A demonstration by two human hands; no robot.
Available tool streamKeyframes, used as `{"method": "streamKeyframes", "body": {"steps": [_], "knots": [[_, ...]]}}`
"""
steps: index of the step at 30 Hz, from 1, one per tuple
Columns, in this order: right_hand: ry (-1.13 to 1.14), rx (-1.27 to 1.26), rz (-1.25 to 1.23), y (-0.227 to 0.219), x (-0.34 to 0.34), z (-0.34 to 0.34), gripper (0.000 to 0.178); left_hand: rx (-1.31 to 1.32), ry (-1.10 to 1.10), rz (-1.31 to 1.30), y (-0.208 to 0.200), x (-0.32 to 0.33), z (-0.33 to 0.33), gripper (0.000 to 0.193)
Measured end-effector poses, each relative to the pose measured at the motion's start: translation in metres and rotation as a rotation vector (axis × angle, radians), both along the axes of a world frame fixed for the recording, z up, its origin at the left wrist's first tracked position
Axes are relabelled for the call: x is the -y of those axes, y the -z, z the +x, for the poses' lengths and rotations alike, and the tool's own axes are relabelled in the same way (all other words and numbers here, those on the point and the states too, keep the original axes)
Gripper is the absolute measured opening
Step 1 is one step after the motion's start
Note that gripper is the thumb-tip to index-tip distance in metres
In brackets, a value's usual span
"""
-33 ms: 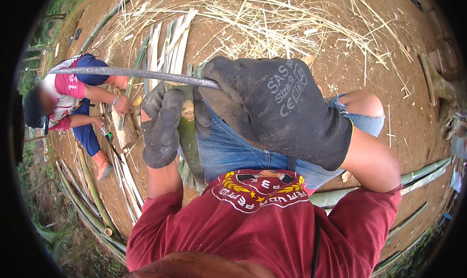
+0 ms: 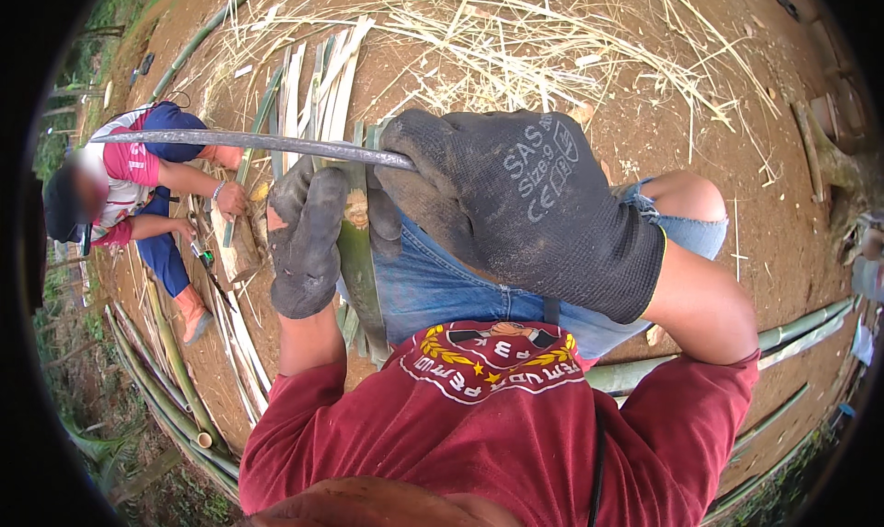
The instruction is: The person sits on the ground and uses a machete to split a bamboo pole into thin strips. They hold the bamboo vertically and strike it with the blade to separate the sections, repeating the process to create multiple strips.
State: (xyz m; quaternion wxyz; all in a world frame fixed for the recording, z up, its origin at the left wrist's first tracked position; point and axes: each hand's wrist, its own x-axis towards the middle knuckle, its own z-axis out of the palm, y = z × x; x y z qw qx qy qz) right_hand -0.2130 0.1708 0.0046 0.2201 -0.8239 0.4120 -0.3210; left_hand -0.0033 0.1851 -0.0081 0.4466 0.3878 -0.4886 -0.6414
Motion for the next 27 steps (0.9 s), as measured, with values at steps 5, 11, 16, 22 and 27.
{"method": "streamKeyframes", "body": {"steps": [5,11,16,22,27], "knots": [[0.003,0.009,0.019,0.005,0.001,0.003,0.023,0.129,-0.026,-0.031,0.004,0.001,-0.001,0.042],[-0.020,0.012,-0.052,0.011,0.002,0.003,0.025,0.104,-0.012,-0.020,0.010,0.002,0.005,0.033],[0.036,-0.152,-0.109,0.012,0.001,0.006,0.027,0.090,0.031,0.007,0.014,0.004,0.009,0.028],[-0.026,-0.114,-0.248,0.034,0.015,-0.001,0.022,-0.034,-0.002,0.025,0.015,0.001,-0.002,0.025],[0.239,-0.608,-0.062,0.170,0.043,-0.103,0.021,-0.079,-0.040,-0.110,0.008,-0.034,0.026,0.041]]}}
